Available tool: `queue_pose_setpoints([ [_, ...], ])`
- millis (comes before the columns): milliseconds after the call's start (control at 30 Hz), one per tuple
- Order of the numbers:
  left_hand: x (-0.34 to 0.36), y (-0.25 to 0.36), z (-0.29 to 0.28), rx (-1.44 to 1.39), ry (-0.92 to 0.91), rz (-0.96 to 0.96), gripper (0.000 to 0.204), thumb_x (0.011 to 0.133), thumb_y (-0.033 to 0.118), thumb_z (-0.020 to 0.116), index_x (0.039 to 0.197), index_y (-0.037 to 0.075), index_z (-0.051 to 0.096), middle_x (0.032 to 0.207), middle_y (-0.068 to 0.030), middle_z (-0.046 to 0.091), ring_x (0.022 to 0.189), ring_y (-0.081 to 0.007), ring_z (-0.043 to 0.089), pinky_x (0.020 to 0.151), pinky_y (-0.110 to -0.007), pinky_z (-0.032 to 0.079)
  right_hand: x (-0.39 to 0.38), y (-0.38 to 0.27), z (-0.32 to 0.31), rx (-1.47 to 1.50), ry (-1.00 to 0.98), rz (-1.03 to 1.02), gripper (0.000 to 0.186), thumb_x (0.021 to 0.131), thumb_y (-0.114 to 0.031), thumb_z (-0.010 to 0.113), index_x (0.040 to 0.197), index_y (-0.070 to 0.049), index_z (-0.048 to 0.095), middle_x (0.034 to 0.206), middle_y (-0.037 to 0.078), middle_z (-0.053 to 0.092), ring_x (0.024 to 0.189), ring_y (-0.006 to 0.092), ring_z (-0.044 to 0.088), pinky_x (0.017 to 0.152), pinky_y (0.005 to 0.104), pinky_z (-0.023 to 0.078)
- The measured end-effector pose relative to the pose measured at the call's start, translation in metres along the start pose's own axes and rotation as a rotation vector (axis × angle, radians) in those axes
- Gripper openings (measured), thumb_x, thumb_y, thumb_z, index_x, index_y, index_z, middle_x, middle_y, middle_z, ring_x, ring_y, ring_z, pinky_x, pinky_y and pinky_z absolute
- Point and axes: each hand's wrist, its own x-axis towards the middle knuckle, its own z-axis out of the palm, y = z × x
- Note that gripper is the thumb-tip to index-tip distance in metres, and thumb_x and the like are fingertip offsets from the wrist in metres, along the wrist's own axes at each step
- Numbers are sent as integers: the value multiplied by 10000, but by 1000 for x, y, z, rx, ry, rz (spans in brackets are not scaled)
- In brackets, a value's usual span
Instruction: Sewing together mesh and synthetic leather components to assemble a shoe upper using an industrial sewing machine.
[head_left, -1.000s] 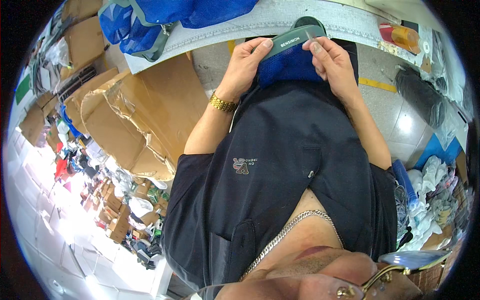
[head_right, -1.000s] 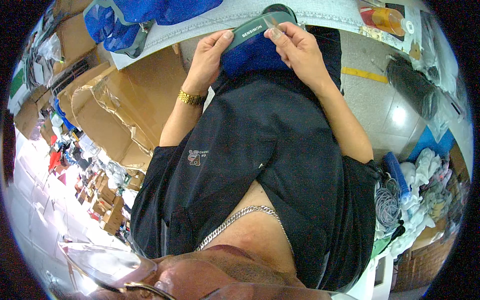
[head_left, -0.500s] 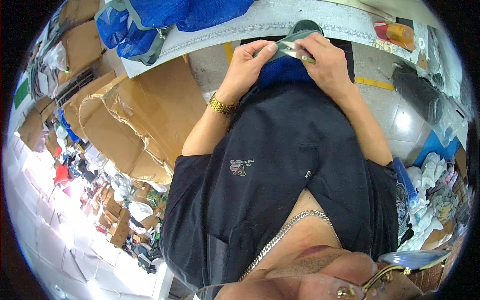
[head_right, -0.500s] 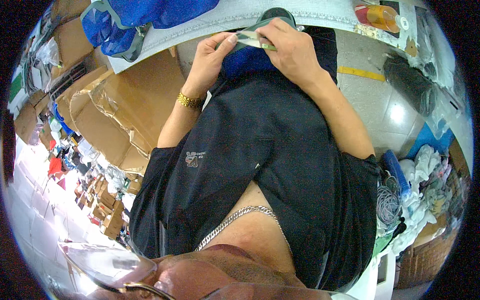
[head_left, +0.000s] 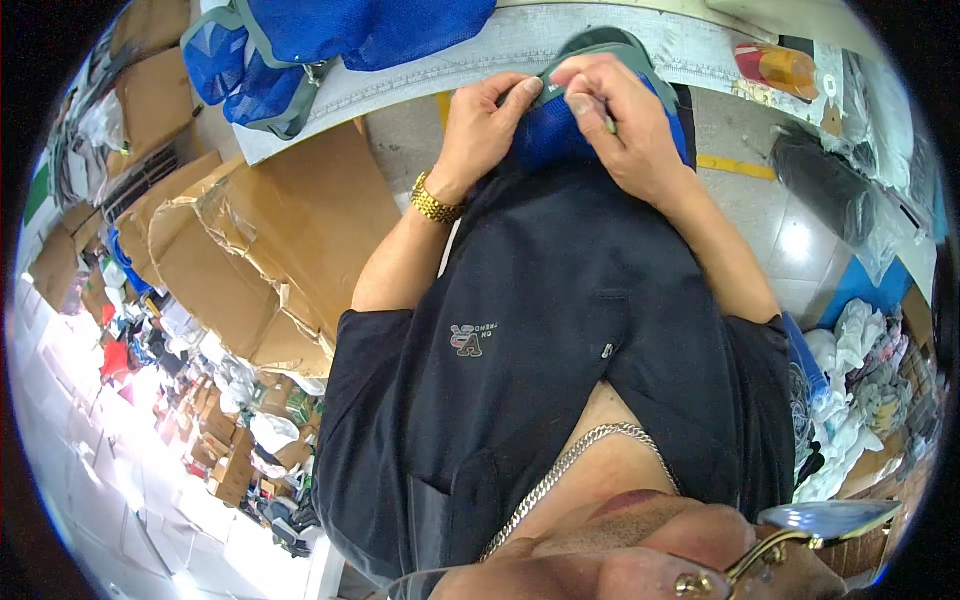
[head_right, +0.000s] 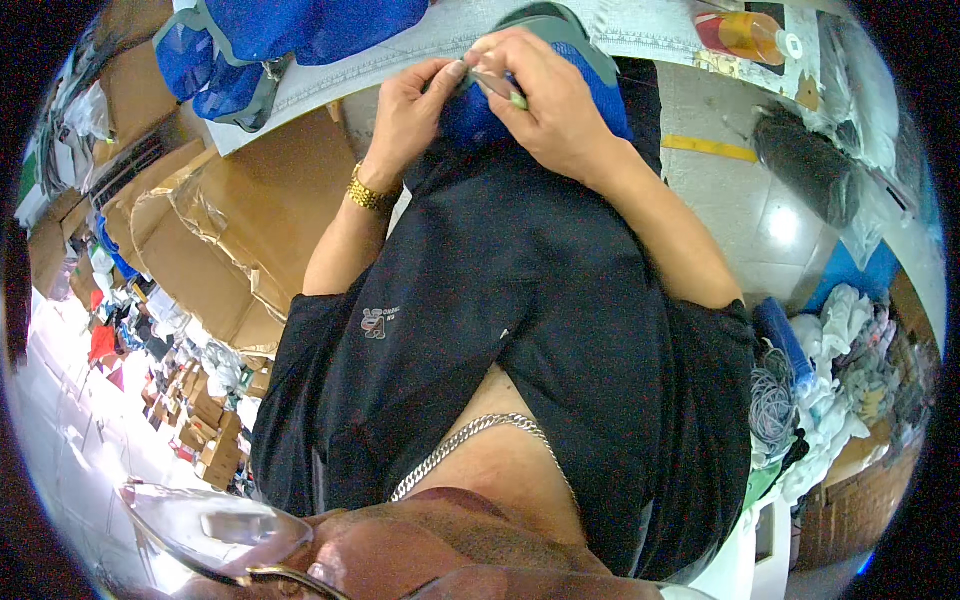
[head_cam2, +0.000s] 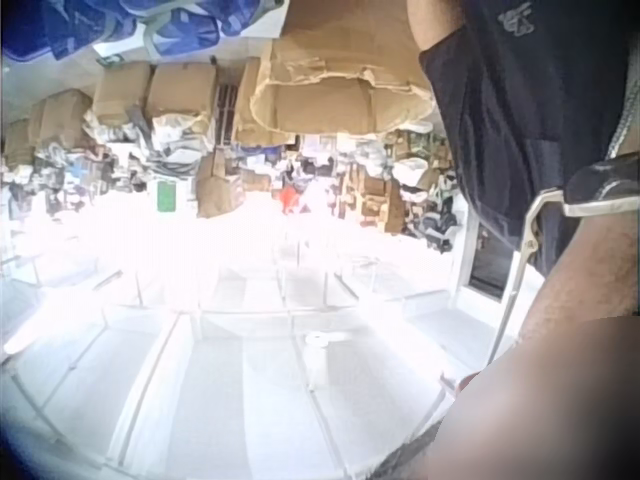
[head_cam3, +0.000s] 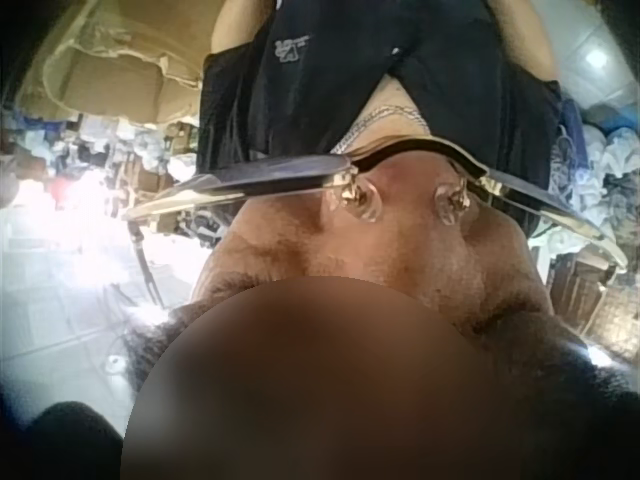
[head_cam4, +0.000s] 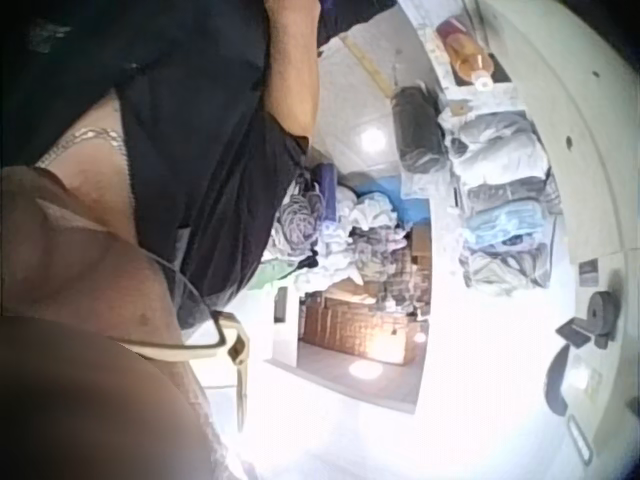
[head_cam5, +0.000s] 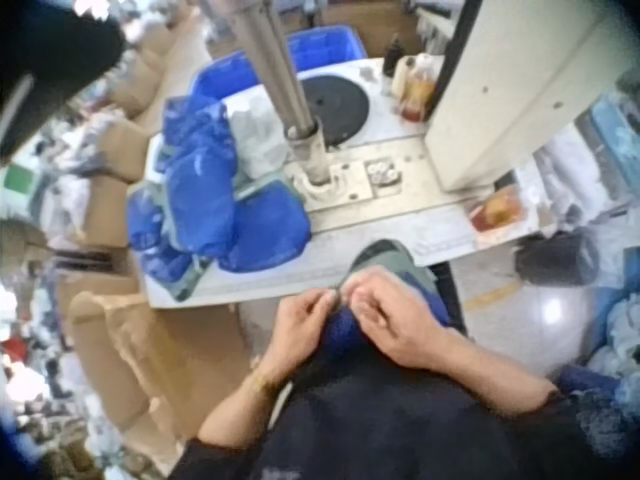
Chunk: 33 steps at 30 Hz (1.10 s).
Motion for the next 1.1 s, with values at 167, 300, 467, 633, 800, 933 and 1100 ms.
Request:
queue_pose_setpoints([
  [167, 2, -4, -19, 234, 80, 88, 253, 940, 247, 637, 970, 10, 719, 737, -68, 697, 658, -100, 606, 617, -285, 487, -8, 30, -11, -156, -225, 117, 183, 938, -184, 579, 939, -25, 489, 809, 180, 557, 763, 384, 572, 665, 445, 448],
  [300, 3, -27, -56, 69, 248, 16, 259, 962, 252, 626, 952, 12, 724, 661, 24, 600, 614, -33, 498, 553, -228, 417, -76, 99, -80, -478, -322, 309, 161, 984, -182, 527, 972, -23, 506, 845, 186, 569, 774, 390, 572, 705, 427, 458],
  [467, 4, -26, -48, 389, 201, 182, 261, 852, 317, 721, 1001, 102, 735, 918, -104, 702, 902, -267, 609, 753, -350, 460, -42, 56, -93, -190, -109, 566, 225, 971, -221, 575, 1075, -28, 626, 828, 44, 622, 758, 139, 578, 736, 288, 473],
  [633, 23, 8, -43, 827, 250, 538, 346, 768, 335, 788, 1045, 140, 717, 893, -63, 697, 889, -257, 600, 782, -342, 425, -21, 36, -43, -15, -11, 410, 265, 946, -255, 635, 1053, -14, 665, 827, 23, 646, 688, 68, 536, 660, 245, 453],
  [800, 26, 17, -28, 547, 39, 395, 236, 781, 173, 780, 951, 80, 645, 880, -106, 667, 826, -296, 639, 730, -372, 506, -8, 31, -24, 178, 49, 580, 321, 939, -338, 641, 959, -24, 706, 685, -1, 618, 625, 66, 505, 588, 267, 406],
  [933, 6, 18, -4, 531, -3, 616, 187, 754, 2, 705, 914, 54, 624, 910, -117, 641, 790, -309, 648, 687, -374, 525, 4, 30, -21, 132, 94, 735, 417, 890, -436, 671, 812, -27, 688, 671, 1, 634, 509, 31, 436, 460, 208, 304],
  [1100, -21, 1, 18, 511, 49, 709, 230, 699, -21, 717, 890, 79, 636, 918, -69, 636, 771, -256, 647, 638, -338, 535, -10, 42, -14, 266, 35, 789, 394, 867, -437, 700, 797, -51, 669, 651, 21, 649, 440, 32, 395, 404, 215, 273],
])
